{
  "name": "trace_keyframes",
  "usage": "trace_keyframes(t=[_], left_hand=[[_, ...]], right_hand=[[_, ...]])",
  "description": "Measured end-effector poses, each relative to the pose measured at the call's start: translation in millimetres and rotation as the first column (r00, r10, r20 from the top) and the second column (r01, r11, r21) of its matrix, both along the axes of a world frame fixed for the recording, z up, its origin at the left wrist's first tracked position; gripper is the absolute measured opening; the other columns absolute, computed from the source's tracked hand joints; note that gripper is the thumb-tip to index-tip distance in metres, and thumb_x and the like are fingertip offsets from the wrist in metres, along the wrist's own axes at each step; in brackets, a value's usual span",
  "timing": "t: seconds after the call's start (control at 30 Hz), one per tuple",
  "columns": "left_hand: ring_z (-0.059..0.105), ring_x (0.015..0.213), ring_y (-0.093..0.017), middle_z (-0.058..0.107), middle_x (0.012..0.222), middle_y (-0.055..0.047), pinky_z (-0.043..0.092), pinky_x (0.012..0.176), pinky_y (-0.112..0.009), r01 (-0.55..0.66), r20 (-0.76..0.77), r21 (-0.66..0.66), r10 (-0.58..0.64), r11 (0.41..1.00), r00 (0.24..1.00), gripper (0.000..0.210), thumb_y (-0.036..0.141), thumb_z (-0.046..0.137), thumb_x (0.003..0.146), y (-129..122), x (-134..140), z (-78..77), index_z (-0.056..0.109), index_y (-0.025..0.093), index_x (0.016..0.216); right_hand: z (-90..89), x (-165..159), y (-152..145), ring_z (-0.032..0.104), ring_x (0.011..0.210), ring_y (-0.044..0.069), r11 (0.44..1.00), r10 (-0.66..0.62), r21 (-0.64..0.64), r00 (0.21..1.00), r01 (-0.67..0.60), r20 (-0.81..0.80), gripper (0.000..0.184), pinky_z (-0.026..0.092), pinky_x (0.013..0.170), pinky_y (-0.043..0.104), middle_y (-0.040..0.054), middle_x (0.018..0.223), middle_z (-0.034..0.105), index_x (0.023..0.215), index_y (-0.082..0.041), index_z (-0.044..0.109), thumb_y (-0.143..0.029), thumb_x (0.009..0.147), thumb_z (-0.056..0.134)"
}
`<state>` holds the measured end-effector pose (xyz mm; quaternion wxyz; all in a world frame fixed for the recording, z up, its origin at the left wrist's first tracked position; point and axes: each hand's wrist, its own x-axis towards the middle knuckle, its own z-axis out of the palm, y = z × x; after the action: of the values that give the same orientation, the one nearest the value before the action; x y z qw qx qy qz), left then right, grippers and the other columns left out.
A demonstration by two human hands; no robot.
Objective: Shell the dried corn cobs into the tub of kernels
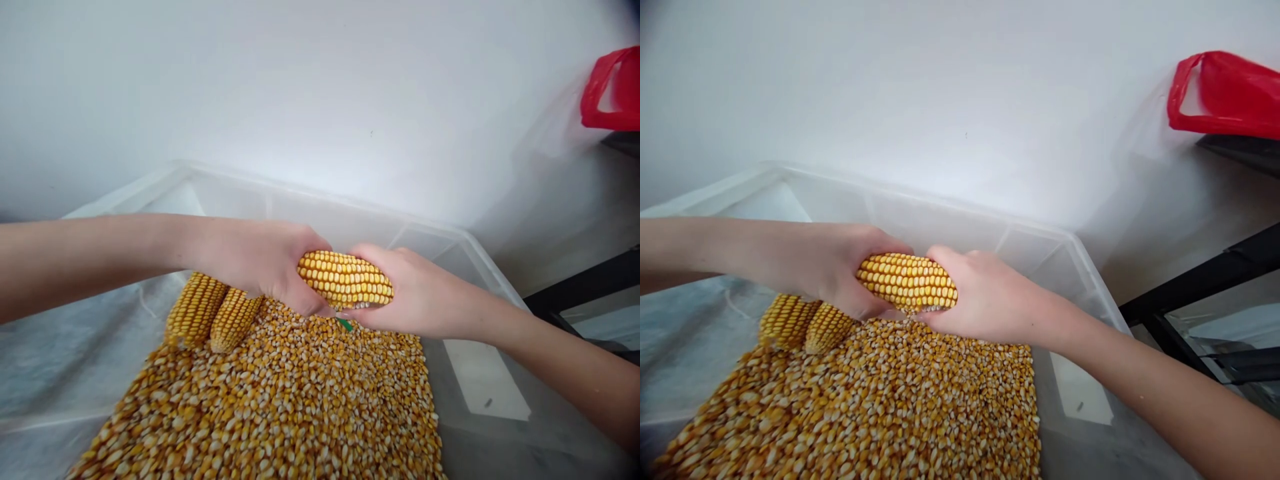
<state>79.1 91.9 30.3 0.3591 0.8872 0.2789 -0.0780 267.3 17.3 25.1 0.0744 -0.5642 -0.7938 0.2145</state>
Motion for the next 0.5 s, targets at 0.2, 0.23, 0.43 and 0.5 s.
trace_keyframes(t=[0.2, 0.23, 0.43, 0.5], left_hand=[[0.048, 0.053, -0.009, 0.061, 0.066, 0.001, 0.030, 0.048, -0.021, -0.025, 0.041, 0.106, 0.021, 0.994, 0.999, 0.037, 0.046, 0.056, 0.068, -2, 3, -3.5, 0.063, 0.019, 0.091], [0.047, 0.050, -0.009, 0.060, 0.063, 0.001, 0.029, 0.048, -0.021, -0.030, 0.061, 0.134, 0.022, 0.991, 0.998, 0.036, 0.047, 0.055, 0.068, -3, 3, -4.9, 0.063, 0.019, 0.089], [0.043, 0.047, -0.009, 0.055, 0.055, 0.001, 0.028, 0.048, -0.024, -0.101, 0.198, 0.400, 0.022, 0.911, 0.980, 0.037, 0.050, 0.057, 0.066, -10, 4, -9.3, 0.061, 0.016, 0.081], [0.045, 0.049, -0.010, 0.057, 0.059, 0.000, 0.028, 0.049, -0.024, -0.117, 0.216, 0.485, 0.011, 0.867, 0.976, 0.037, 0.050, 0.057, 0.065, -12, 5, -9.9, 0.059, 0.017, 0.080]], right_hand=[[5.9, 1, 1, 0.054, 0.065, 0.015, 0.997, 0.012, -0.077, 1.000, -0.012, -0.005, 0.062, 0.039, 0.051, 0.024, 0.0020, 0.083, 0.061, 0.113, -0.023, 0.048, -0.048, 0.059, 0.068], [7.0, 1, 1, 0.055, 0.067, 0.016, 0.996, 0.015, -0.092, 1.000, -0.016, -0.009, 0.067, 0.040, 0.053, 0.025, 0.0024, 0.086, 0.061, 0.116, -0.024, 0.047, -0.048, 0.057, 0.069], [10.8, 2, 1, 0.056, 0.082, 0.020, 0.995, -0.011, -0.095, 0.999, 0.007, -0.037, 0.079, 0.046, 0.063, 0.029, 0.0050, 0.100, 0.059, 0.122, -0.025, 0.043, -0.048, 0.053, 0.072], [11.8, 2, 1, 0.057, 0.083, 0.020, 0.994, -0.011, -0.108, 0.998, 0.003, -0.067, 0.078, 0.046, 0.064, 0.029, 0.0048, 0.101, 0.059, 0.121, -0.025, 0.044, -0.049, 0.052, 0.073]])
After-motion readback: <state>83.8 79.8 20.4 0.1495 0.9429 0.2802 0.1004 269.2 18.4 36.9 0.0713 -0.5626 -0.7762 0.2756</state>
